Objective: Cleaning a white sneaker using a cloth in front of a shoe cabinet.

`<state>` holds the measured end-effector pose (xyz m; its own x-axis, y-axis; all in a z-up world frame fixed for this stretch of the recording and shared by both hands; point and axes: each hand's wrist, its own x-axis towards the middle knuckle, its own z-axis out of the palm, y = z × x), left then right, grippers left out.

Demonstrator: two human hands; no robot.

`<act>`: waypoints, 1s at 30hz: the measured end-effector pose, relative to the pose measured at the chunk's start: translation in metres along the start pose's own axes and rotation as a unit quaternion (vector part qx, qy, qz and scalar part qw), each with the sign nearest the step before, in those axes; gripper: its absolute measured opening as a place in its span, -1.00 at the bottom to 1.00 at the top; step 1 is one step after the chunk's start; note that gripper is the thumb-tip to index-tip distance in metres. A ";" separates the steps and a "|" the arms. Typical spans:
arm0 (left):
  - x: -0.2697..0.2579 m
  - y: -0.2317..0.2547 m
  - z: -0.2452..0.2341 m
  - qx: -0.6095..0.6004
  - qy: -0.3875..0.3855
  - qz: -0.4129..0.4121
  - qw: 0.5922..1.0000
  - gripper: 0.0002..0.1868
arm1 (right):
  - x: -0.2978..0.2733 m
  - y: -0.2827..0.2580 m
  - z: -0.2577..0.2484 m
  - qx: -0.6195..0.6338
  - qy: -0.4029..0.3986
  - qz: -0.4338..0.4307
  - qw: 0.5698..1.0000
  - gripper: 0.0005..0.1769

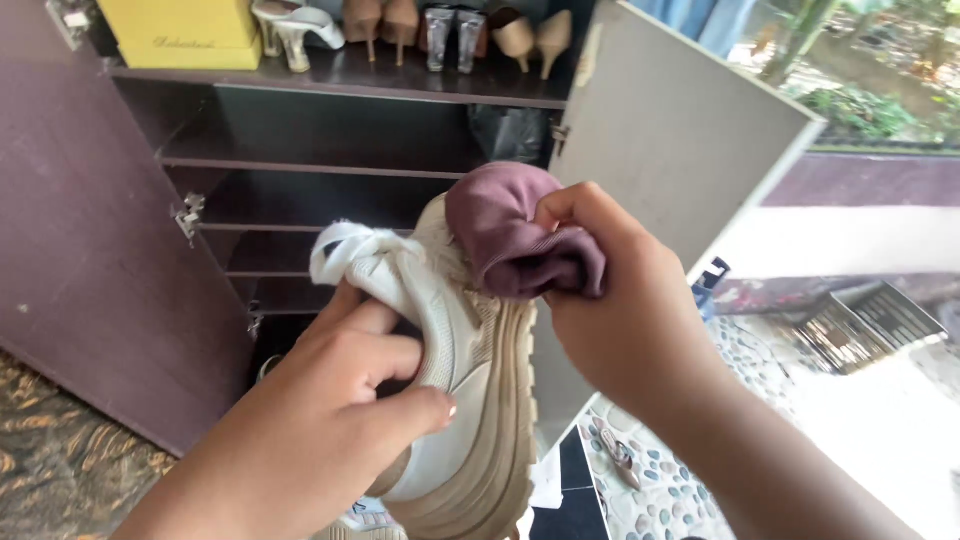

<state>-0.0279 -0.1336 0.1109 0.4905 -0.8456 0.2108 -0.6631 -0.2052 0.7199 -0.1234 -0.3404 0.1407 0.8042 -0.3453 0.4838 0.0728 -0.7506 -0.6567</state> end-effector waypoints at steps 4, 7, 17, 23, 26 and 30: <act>-0.010 0.014 -0.001 -0.048 -0.021 0.054 0.997 -0.67 | -0.045 -0.032 -0.002 -0.029 0.076 -0.037 0.996 -0.56; -0.021 0.027 -0.006 -0.004 0.026 0.115 0.993 -0.69 | -0.061 -0.040 -0.006 -0.024 0.106 -0.069 0.992 -0.53; -0.061 0.063 0.006 -0.009 0.011 0.200 0.980 -0.75 | -0.088 -0.058 -0.023 -0.005 0.156 0.038 0.987 -0.61; -0.064 0.075 0.006 -0.011 0.012 0.181 0.983 -0.73 | -0.113 -0.071 -0.030 0.000 0.155 0.006 0.988 -0.58; -0.071 0.084 0.011 0.000 0.026 0.206 0.978 -0.75 | -0.110 -0.067 -0.036 0.003 0.170 0.000 0.985 -0.60; -0.074 0.079 0.022 -0.069 0.023 0.179 0.981 -0.75 | -0.111 -0.071 -0.039 -0.036 0.182 -0.011 0.983 -0.61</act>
<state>-0.1290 -0.0983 0.1376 0.2675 -0.8276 0.4934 -0.7158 0.1721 0.6768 -0.2412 -0.2703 0.1562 0.5380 -0.4967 0.6811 0.0353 -0.7940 -0.6069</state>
